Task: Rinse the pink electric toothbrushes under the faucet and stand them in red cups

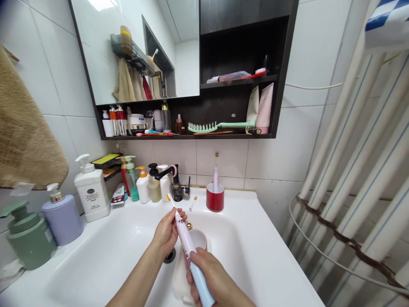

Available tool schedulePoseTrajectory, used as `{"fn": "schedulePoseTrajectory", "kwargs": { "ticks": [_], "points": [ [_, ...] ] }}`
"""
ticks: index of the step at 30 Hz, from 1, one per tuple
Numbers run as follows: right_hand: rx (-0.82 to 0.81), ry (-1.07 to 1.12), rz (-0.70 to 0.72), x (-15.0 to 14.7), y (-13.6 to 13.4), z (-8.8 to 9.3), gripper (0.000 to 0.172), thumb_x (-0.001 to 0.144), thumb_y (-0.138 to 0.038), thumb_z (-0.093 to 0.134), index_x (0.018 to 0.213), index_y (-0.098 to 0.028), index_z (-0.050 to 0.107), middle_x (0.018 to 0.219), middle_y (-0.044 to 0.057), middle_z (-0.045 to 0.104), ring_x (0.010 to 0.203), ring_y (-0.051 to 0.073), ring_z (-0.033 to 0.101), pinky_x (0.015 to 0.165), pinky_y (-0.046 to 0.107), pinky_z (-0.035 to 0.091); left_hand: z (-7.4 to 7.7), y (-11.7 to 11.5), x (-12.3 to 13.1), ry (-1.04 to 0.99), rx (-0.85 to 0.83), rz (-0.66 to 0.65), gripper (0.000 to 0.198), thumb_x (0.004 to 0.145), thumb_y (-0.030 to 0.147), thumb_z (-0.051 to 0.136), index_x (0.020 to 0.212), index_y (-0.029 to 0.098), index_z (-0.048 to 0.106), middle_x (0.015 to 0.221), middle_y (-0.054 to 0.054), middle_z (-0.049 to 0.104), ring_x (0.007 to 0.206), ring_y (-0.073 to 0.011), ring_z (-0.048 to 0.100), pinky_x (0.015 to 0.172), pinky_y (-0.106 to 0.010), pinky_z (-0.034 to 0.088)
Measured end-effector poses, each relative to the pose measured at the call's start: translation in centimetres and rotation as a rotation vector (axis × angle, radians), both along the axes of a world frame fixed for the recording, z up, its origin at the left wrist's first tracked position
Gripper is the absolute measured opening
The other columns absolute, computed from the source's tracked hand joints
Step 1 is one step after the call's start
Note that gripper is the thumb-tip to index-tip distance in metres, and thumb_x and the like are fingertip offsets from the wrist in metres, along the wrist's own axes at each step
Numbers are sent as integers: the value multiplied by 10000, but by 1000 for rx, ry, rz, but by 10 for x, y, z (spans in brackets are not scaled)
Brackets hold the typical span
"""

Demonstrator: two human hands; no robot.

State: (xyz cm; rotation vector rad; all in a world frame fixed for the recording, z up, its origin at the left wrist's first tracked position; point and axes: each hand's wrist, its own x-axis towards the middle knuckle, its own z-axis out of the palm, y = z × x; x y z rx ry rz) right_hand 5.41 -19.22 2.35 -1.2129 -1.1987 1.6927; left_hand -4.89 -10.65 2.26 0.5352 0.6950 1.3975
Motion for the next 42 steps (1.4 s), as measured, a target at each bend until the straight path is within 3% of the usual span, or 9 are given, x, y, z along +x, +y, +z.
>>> {"fn": "schedulePoseTrajectory", "kwargs": {
  "ticks": [5,10,13,20,25,33,36,39,42],
  "points": [
    [193,-253,-104,-1,4,-9,150,617,-245,452,733,-187,375,477,-87,376,342,39,369,309,153,298,-1,0,1,8,-14,4,142,633,250,533,642,115,492,522,-19,562,493,-101,536,514,-224,431],
    [6,28,-25,-3,4,-8,161,683,-323,358,643,-167,364,558,-32,454,388,44,413,346,166,329,-2,0,3,-65,-30,-66,115,659,229,503,679,115,500,544,-19,565,503,-105,543,528,-237,433],
    [32,-53,-60,-4,3,-8,178,683,-332,368,632,-161,377,499,-58,386,365,33,370,349,163,327,-2,-2,5,-36,-3,-125,86,657,195,503,657,109,501,543,-26,569,515,-106,550,551,-228,433],
    [297,-414,-73,3,10,-19,117,690,-303,362,691,-185,368,468,-70,374,343,48,363,314,156,284,-6,-3,7,50,-38,-25,62,649,160,505,613,115,483,540,-33,572,517,-106,551,564,-230,439],
    [151,-277,17,0,5,-10,164,716,-336,294,647,-188,313,501,-66,373,317,33,322,292,157,281,-7,1,5,37,-26,4,66,642,158,509,599,121,473,508,-20,552,487,-103,538,546,-239,440],
    [224,-471,-18,-2,5,-13,127,724,-294,270,691,-188,331,502,-56,370,325,51,340,290,163,258,-9,6,2,49,-1,14,61,654,160,487,611,121,470,523,-21,543,486,-103,533,501,-228,432],
    [294,-581,-26,0,3,-15,110,718,-266,294,733,-181,362,516,-47,400,334,56,362,335,175,276,-12,9,-3,75,-30,87,66,667,162,470,611,128,459,550,-17,541,500,-85,534,514,-203,429],
    [364,-641,-14,-1,0,-15,115,716,-242,306,740,-171,394,523,-34,435,374,66,394,412,190,310,-15,16,-5,338,-39,149,106,713,185,405,635,134,456,593,-19,543,522,-57,530,543,-171,422],
    [438,-660,-50,-4,-2,-12,123,716,-248,311,704,-168,404,538,-23,443,450,86,424,478,204,323,-16,28,3,810,1,30,167,726,218,371,660,120,489,529,-15,526,456,-66,507,490,-188,417]
  ]
}}
